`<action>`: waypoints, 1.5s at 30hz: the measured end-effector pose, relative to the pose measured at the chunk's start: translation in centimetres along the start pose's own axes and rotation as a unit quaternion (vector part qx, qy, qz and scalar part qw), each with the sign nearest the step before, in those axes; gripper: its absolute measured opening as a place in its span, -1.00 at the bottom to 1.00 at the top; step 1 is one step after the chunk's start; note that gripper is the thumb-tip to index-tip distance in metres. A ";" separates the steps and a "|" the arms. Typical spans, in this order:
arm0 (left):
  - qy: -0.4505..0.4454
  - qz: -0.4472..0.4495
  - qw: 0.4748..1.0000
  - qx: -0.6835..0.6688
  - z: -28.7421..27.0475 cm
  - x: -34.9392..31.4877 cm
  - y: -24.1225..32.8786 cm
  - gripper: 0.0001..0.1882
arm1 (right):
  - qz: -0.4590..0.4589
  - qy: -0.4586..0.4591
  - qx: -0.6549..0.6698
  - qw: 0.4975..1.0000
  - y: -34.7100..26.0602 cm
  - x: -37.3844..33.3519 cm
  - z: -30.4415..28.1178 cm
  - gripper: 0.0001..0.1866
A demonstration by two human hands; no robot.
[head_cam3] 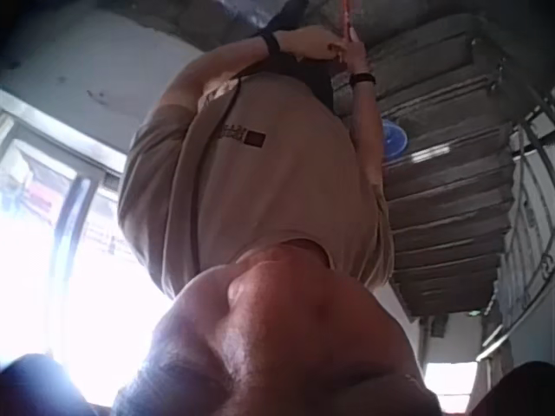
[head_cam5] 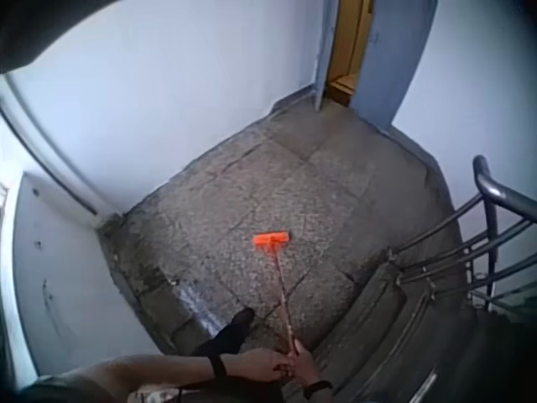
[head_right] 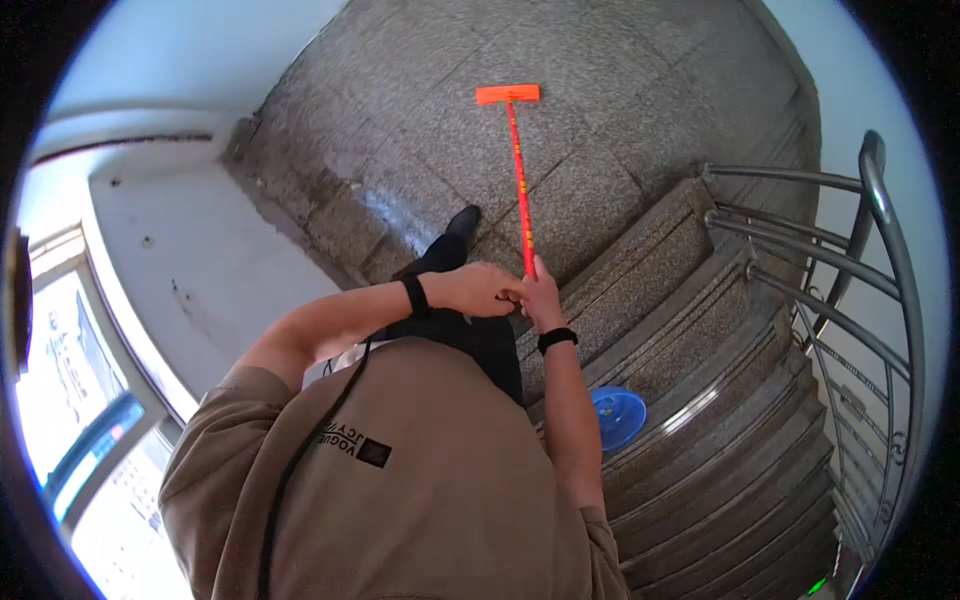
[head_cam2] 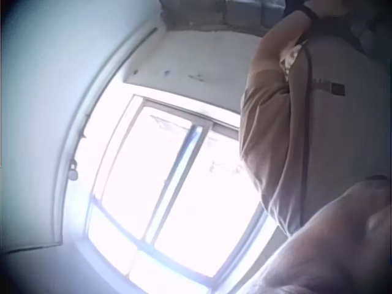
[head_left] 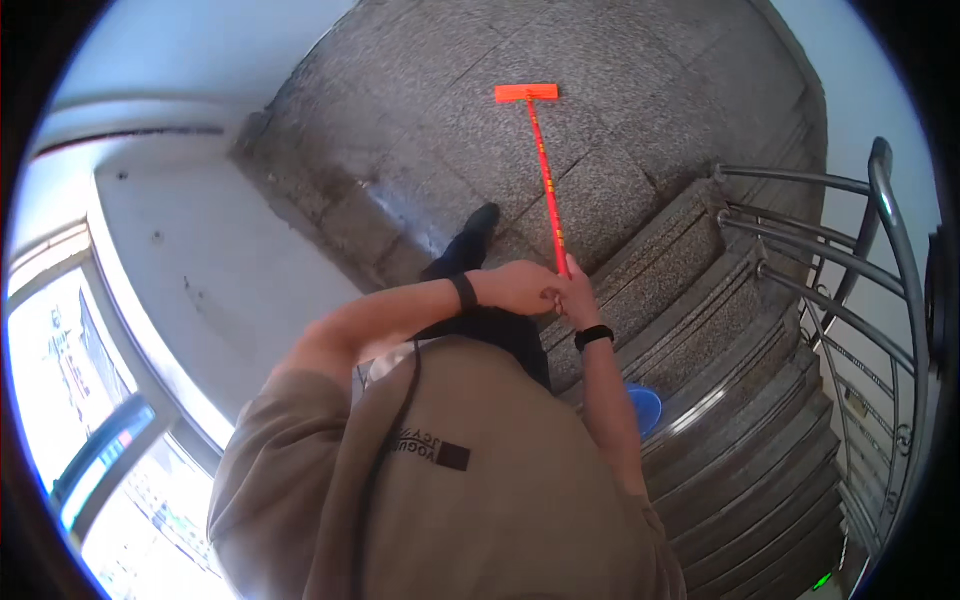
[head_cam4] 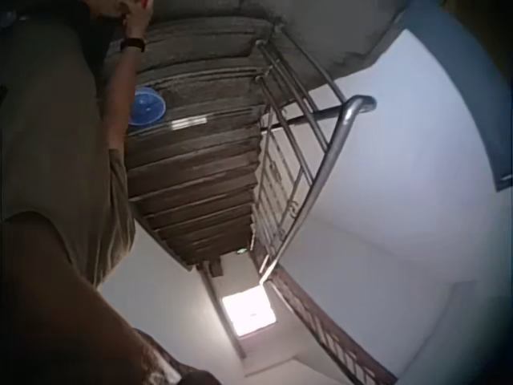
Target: The recorder is sweeping the landing and floor area of a stairwell using a red broom.
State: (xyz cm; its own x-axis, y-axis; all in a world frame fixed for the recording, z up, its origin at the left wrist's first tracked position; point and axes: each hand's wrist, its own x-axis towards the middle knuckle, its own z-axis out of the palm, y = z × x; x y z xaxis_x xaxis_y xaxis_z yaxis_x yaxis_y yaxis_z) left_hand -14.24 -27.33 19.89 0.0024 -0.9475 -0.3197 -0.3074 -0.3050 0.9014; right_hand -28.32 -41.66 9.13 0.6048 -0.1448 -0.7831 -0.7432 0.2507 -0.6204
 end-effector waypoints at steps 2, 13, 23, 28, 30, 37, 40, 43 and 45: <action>0.045 -0.011 0.996 -0.075 1.3 -1.8 1.5 -0.67 | -0.038 0.019 -0.171 0.984 4.0 -1.5 -0.9 -0.29; -0.088 0.375 0.855 -0.346 5.6 -5.8 20.6 -0.39 | 0.058 -0.038 -0.412 0.908 17.4 -27.6 -8.6 -0.27; -0.006 0.587 0.685 -0.431 2.4 -14.5 26.6 0.00 | 0.104 -0.087 -0.619 0.774 20.9 -28.6 -13.1 -0.24; -0.017 0.558 0.709 -0.431 2.4 -18.8 25.0 -0.05 | 0.011 -0.071 -0.605 0.793 15.5 -14.7 -4.5 -0.32; -0.015 0.559 0.725 -0.402 2.1 -20.0 24.7 -0.05 | -0.087 -0.079 -0.600 0.792 11.7 -8.7 0.4 -0.39; 0.127 0.559 0.755 -0.318 0.0 -25.1 22.2 -0.18 | -0.191 -0.070 -0.599 0.774 3.0 1.2 10.4 -0.41; 0.272 0.577 0.729 -0.249 -0.7 -27.0 20.9 -0.25 | -0.143 -0.078 -0.623 0.765 5.8 -2.7 8.0 -0.38; 0.298 0.562 0.743 -0.210 -2.1 -30.1 19.1 -0.30 | -0.022 -0.069 -0.641 0.764 10.1 -11.1 3.2 -0.39; 0.234 0.544 0.779 -0.208 -3.5 -33.4 17.4 -0.34 | 0.042 -0.082 -0.643 0.760 12.2 -17.5 -0.4 -0.32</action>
State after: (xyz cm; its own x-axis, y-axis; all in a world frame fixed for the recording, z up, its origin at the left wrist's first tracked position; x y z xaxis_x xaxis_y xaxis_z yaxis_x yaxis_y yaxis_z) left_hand -16.29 -1.29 47.28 0.3317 -0.5693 0.7523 -0.0345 0.7895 0.6127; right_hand -48.13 -36.40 15.27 0.4894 -0.0315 -0.8715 -0.3818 -0.9062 -0.1816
